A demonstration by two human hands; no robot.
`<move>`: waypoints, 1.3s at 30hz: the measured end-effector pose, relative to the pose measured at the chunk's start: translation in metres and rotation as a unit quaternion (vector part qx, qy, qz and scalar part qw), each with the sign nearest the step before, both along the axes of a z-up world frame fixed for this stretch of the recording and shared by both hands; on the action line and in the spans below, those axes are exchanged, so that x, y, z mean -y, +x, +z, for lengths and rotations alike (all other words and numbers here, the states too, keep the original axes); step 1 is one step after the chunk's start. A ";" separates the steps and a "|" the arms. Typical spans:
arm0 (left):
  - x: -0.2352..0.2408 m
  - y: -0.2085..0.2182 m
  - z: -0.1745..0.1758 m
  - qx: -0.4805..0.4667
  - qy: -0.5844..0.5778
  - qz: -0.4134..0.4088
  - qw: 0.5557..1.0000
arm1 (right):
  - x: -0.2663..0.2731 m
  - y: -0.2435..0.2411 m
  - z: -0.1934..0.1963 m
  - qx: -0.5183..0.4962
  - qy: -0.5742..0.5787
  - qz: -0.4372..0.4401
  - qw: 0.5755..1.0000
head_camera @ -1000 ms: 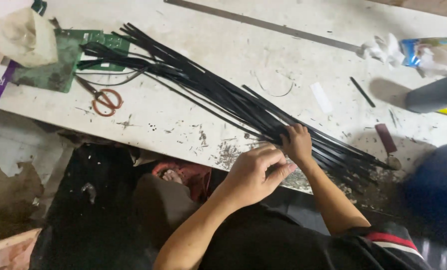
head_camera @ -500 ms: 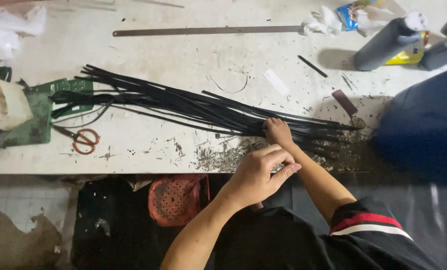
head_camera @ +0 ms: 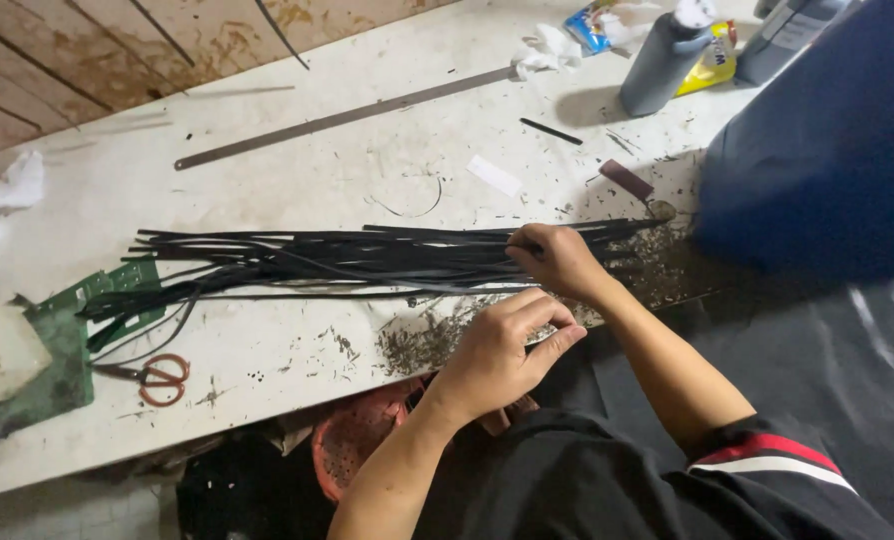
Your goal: Applying edge paint to leather strips using a roller applicator and hanging them on a drying rack with clips.
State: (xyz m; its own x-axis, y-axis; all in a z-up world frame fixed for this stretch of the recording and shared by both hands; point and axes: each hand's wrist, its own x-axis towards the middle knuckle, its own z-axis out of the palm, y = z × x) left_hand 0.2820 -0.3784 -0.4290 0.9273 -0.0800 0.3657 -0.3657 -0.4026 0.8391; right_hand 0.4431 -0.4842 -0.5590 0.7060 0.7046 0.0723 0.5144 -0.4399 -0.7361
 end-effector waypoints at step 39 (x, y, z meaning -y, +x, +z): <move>0.154 0.249 0.083 -0.018 0.167 -0.152 0.974 | 0.342 0.115 0.188 0.010 0.118 -0.031 0.992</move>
